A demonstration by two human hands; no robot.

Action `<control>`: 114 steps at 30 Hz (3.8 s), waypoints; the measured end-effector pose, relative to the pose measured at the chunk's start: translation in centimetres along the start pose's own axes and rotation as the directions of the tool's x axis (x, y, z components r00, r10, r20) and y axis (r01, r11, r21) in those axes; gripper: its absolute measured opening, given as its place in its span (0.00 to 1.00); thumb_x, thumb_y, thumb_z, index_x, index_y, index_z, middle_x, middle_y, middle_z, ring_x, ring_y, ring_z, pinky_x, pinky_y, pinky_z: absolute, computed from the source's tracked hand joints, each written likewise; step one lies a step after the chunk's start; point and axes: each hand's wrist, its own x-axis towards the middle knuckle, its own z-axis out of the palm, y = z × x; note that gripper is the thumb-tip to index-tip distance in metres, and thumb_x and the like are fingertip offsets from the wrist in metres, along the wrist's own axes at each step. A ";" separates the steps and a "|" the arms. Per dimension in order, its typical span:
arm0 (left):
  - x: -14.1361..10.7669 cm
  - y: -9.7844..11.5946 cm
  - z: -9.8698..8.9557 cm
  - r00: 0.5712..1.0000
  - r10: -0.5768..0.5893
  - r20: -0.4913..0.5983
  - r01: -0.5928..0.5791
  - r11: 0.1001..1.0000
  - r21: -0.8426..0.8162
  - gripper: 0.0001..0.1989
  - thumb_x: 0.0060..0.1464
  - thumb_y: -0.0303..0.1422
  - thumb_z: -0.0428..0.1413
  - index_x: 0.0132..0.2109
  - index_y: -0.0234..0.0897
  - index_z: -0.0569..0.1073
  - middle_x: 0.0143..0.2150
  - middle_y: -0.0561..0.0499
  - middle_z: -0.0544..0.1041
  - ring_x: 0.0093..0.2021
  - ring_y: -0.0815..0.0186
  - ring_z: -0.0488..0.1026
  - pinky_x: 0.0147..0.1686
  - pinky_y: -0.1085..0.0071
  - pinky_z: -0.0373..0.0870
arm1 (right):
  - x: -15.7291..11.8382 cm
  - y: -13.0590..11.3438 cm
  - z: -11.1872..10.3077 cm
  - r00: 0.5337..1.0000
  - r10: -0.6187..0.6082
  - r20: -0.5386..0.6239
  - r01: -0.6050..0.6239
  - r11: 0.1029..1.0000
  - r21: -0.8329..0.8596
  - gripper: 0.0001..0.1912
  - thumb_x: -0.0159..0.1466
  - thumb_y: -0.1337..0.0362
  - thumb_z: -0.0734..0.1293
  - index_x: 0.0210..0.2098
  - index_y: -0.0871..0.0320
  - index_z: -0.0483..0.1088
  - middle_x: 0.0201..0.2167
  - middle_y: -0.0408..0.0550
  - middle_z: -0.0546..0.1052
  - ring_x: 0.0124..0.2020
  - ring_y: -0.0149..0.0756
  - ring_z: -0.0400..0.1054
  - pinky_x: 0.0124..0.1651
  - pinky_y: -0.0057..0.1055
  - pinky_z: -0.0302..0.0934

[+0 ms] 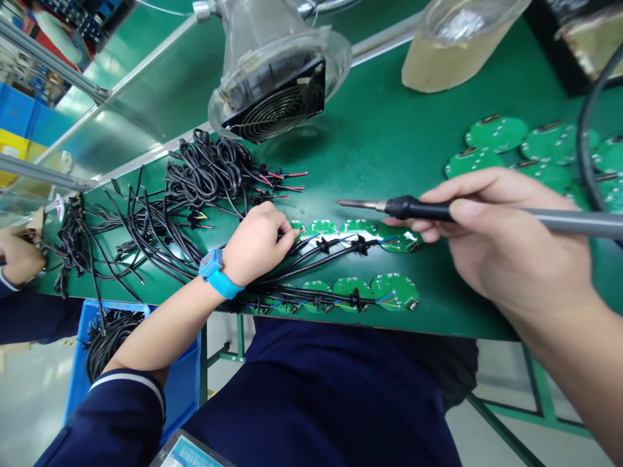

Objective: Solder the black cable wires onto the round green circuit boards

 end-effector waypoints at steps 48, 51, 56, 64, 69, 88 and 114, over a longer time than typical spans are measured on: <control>2.4 2.8 0.7 0.999 0.001 -0.044 -0.007 0.990 -0.141 0.08 0.53 0.26 0.55 0.27 0.30 0.75 0.29 0.47 0.70 0.35 0.64 0.69 0.36 0.68 0.68 | 1.2 0.7 -1.3 0.992 0.064 0.108 -0.043 0.982 -0.186 0.07 0.43 0.62 0.63 0.21 0.59 0.69 0.17 0.45 0.69 0.18 0.29 0.61 0.18 0.26 0.52; 2.4 2.8 0.7 0.999 0.001 -0.042 -0.006 0.991 -0.133 0.09 0.53 0.25 0.54 0.26 0.31 0.74 0.29 0.47 0.70 0.35 0.64 0.69 0.36 0.68 0.68 | 1.2 0.8 -1.4 0.992 0.058 0.111 -0.038 0.984 -0.176 0.07 0.43 0.63 0.63 0.22 0.59 0.70 0.18 0.45 0.69 0.18 0.29 0.61 0.18 0.26 0.52; 2.6 2.8 0.6 1.000 -0.013 -0.014 0.011 0.992 -0.123 0.10 0.52 0.25 0.53 0.25 0.31 0.73 0.28 0.47 0.69 0.34 0.64 0.68 0.35 0.68 0.67 | 1.0 0.7 -1.4 0.991 0.051 0.123 -0.030 0.985 -0.169 0.07 0.43 0.64 0.64 0.22 0.59 0.70 0.19 0.46 0.70 0.20 0.29 0.62 0.19 0.27 0.52; 2.9 2.6 0.7 1.000 0.002 -0.011 -0.003 0.991 -0.135 0.10 0.51 0.24 0.53 0.24 0.32 0.72 0.26 0.48 0.70 0.35 0.63 0.68 0.36 0.67 0.67 | 1.1 0.3 -0.9 0.999 0.044 -0.020 -0.046 0.996 -0.082 0.07 0.39 0.65 0.62 0.18 0.58 0.69 0.15 0.46 0.68 0.15 0.29 0.59 0.15 0.27 0.47; 3.1 2.2 0.5 0.999 0.019 0.029 -0.015 0.991 -0.131 0.09 0.51 0.28 0.57 0.23 0.33 0.72 0.26 0.48 0.70 0.35 0.62 0.68 0.37 0.66 0.68 | 1.2 0.3 -0.9 0.998 0.043 0.042 -0.039 0.993 -0.108 0.06 0.39 0.65 0.62 0.17 0.57 0.70 0.15 0.45 0.68 0.15 0.30 0.59 0.15 0.27 0.49; 2.6 2.1 1.1 0.994 0.099 -0.047 -0.106 0.976 -0.192 0.09 0.52 0.25 0.56 0.25 0.32 0.72 0.30 0.47 0.70 0.35 0.65 0.68 0.37 0.68 0.68 | 1.1 0.7 -1.2 0.996 0.035 0.081 -0.025 0.993 -0.118 0.06 0.41 0.64 0.63 0.19 0.58 0.69 0.16 0.46 0.68 0.16 0.31 0.60 0.17 0.29 0.50; 6.9 -5.5 -4.5 0.998 0.056 0.038 -0.067 0.895 0.441 0.14 0.44 0.20 0.50 0.36 0.33 0.77 0.33 0.43 0.76 0.42 0.53 0.69 0.45 0.57 0.62 | -1.3 -0.4 -1.1 0.990 -0.095 -0.103 0.076 0.982 -0.174 0.19 0.44 0.47 0.74 0.26 0.53 0.70 0.22 0.44 0.69 0.21 0.32 0.64 0.36 0.44 0.70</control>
